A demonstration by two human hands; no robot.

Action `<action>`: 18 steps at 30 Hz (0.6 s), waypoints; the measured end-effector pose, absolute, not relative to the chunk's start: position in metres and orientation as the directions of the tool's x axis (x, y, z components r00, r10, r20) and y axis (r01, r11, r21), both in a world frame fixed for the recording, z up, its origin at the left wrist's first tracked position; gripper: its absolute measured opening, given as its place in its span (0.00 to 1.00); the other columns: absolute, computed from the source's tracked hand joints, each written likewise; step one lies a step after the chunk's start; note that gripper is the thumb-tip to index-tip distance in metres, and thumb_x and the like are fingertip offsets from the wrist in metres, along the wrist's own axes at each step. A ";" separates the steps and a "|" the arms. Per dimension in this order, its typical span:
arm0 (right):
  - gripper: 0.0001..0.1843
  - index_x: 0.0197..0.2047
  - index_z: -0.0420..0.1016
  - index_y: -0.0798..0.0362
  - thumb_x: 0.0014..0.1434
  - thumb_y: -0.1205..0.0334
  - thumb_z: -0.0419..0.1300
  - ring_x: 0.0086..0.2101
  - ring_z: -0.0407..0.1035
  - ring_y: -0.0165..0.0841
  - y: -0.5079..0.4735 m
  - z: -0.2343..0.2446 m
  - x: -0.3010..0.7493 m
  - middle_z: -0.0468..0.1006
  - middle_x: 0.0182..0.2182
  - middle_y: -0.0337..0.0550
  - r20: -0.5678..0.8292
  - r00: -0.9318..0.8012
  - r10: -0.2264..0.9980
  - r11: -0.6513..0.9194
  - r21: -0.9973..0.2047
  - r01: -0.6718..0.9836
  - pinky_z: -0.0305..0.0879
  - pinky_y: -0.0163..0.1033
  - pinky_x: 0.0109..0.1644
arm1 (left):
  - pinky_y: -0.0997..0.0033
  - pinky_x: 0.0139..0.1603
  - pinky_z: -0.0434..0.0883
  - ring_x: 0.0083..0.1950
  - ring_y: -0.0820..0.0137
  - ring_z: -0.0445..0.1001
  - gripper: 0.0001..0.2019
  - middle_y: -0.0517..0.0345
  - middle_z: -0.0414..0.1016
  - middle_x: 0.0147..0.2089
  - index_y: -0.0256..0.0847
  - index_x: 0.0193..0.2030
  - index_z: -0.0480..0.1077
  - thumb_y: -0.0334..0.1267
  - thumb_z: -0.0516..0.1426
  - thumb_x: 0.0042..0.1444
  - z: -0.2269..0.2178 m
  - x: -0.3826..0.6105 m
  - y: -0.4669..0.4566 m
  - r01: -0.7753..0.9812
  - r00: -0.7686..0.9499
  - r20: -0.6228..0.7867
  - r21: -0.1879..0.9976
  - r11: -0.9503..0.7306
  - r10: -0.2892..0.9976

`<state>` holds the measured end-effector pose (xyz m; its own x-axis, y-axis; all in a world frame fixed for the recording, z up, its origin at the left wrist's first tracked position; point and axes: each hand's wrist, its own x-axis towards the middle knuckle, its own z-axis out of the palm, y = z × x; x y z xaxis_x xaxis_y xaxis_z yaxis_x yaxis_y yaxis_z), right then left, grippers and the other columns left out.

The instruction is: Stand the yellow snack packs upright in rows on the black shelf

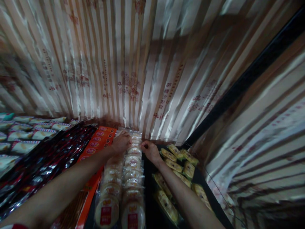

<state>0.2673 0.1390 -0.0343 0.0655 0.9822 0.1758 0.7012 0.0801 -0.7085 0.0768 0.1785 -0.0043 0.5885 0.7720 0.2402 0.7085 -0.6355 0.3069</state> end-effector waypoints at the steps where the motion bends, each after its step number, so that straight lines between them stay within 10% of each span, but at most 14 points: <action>1: 0.09 0.27 0.70 0.51 0.50 0.55 0.55 0.26 0.68 0.31 0.136 -0.033 0.266 0.74 0.24 0.38 0.192 0.083 0.978 0.079 -0.706 0.704 0.61 0.34 0.33 | 0.68 0.49 0.65 0.45 0.68 0.65 0.04 0.56 0.70 0.37 0.39 0.29 0.70 0.31 0.53 0.51 -0.005 0.077 0.178 0.710 0.587 0.241 0.306 -0.634 0.773; 18: 0.09 0.26 0.71 0.52 0.50 0.56 0.56 0.24 0.65 0.28 0.122 -0.046 0.271 0.71 0.21 0.35 0.126 -0.020 0.992 0.114 -0.802 0.586 0.60 0.33 0.31 | 0.67 0.47 0.65 0.44 0.67 0.65 0.06 0.52 0.70 0.37 0.37 0.29 0.68 0.30 0.51 0.52 -0.005 0.078 0.171 0.739 0.552 0.232 0.309 -0.599 0.801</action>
<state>0.2715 0.1219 -0.0458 -0.0204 0.9919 0.1255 0.5864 0.1136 -0.8020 0.0783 0.1711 -0.0047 0.5523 0.8006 0.2324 0.7387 -0.5992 0.3086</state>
